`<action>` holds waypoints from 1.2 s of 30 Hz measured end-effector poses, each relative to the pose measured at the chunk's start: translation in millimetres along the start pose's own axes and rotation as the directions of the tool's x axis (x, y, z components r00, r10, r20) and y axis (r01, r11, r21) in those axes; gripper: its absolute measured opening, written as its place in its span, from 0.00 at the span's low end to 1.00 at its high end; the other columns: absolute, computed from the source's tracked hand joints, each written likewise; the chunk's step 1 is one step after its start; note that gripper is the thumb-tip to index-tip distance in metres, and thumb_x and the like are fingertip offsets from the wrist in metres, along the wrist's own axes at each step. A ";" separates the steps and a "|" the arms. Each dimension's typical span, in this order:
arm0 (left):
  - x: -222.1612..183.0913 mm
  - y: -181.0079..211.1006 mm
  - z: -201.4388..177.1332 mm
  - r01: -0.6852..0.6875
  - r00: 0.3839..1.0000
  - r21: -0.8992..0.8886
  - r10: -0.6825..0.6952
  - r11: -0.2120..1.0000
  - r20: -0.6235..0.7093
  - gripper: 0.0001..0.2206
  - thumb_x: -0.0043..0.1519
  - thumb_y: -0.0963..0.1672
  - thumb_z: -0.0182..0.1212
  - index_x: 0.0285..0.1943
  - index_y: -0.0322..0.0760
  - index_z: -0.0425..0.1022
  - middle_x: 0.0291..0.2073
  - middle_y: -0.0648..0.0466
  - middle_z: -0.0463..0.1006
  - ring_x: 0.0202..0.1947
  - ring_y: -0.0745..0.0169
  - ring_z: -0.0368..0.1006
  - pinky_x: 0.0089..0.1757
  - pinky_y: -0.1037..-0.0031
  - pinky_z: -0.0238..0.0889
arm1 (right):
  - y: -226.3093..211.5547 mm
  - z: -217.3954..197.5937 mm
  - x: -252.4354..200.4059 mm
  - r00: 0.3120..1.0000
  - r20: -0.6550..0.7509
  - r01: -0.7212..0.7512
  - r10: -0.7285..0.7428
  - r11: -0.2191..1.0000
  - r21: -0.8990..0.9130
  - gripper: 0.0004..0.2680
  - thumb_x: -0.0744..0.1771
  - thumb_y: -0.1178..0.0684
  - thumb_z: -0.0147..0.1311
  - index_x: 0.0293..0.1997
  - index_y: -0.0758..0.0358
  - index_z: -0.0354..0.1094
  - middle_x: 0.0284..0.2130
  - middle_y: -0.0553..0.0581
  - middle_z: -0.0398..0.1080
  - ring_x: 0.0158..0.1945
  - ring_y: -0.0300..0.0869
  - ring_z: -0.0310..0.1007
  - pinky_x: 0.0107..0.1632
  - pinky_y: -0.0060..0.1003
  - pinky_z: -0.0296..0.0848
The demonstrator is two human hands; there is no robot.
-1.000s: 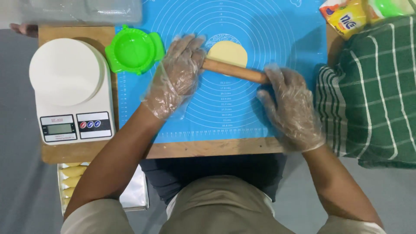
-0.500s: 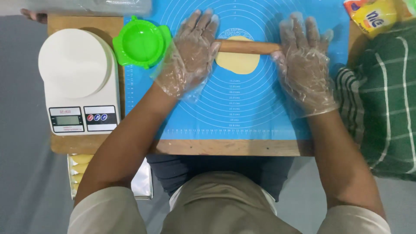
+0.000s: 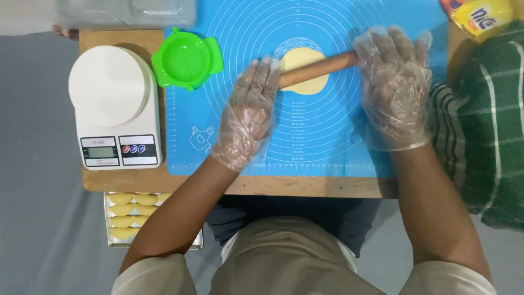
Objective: Weighing dough portions on a digital scale and flattening them with a rolling pin
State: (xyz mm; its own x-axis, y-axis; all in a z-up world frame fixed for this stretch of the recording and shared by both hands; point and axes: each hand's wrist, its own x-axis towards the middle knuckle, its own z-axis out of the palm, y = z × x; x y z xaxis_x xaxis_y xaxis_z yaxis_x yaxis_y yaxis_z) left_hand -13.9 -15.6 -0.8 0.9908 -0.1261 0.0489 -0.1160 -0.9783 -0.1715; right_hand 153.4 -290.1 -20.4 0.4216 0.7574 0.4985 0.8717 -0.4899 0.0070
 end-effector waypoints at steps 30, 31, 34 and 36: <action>68.9 -45.7 -29.6 -0.049 0.994 -0.451 0.002 0.891 -0.105 0.20 0.72 0.51 0.51 0.66 0.37 0.72 0.71 0.41 0.61 0.72 0.31 0.50 0.65 0.39 0.44 | -36.4 -59.2 28.0 0.999 0.037 0.012 -0.011 1.000 -0.027 0.11 0.71 0.53 0.61 0.57 0.66 0.71 0.47 0.67 0.71 0.48 0.56 0.71 0.52 0.49 0.72; 75.9 -45.5 -25.4 -0.009 0.999 -0.399 -0.011 0.917 -0.047 0.25 0.74 0.53 0.43 0.73 0.35 0.63 0.74 0.42 0.54 0.74 0.32 0.43 0.67 0.41 0.37 | -37.3 -59.1 28.9 0.998 0.055 -0.010 0.009 0.999 0.031 0.12 0.70 0.51 0.64 0.56 0.66 0.71 0.51 0.67 0.69 0.52 0.57 0.70 0.52 0.51 0.72; 87.6 -44.7 -13.3 0.009 0.998 -0.327 -0.028 0.945 -0.053 0.28 0.75 0.54 0.34 0.79 0.36 0.56 0.77 0.44 0.51 0.75 0.31 0.40 0.68 0.42 0.35 | -42.8 -55.3 29.5 0.984 0.173 -0.058 0.053 0.998 0.022 0.20 0.69 0.44 0.63 0.63 0.69 0.67 0.63 0.70 0.61 0.63 0.62 0.63 0.61 0.59 0.63; 88.2 -45.9 -9.1 -0.016 0.992 -0.309 -0.022 0.951 -0.121 0.27 0.75 0.53 0.34 0.79 0.39 0.57 0.75 0.44 0.57 0.73 0.28 0.43 0.67 0.39 0.39 | -50.6 -55.2 30.8 0.961 0.264 -0.077 0.088 0.996 -0.051 0.26 0.70 0.40 0.59 0.71 0.73 0.63 0.71 0.73 0.56 0.71 0.66 0.58 0.69 0.64 0.54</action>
State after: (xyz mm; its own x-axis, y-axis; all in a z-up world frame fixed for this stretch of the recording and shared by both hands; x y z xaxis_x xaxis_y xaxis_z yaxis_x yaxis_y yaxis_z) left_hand 78.2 16.6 20.4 0.9775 -0.1230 0.1713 -0.1477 -0.9791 0.1399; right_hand 108.5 -265.9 42.5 0.5476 0.7982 0.2509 0.8226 -0.5684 0.0130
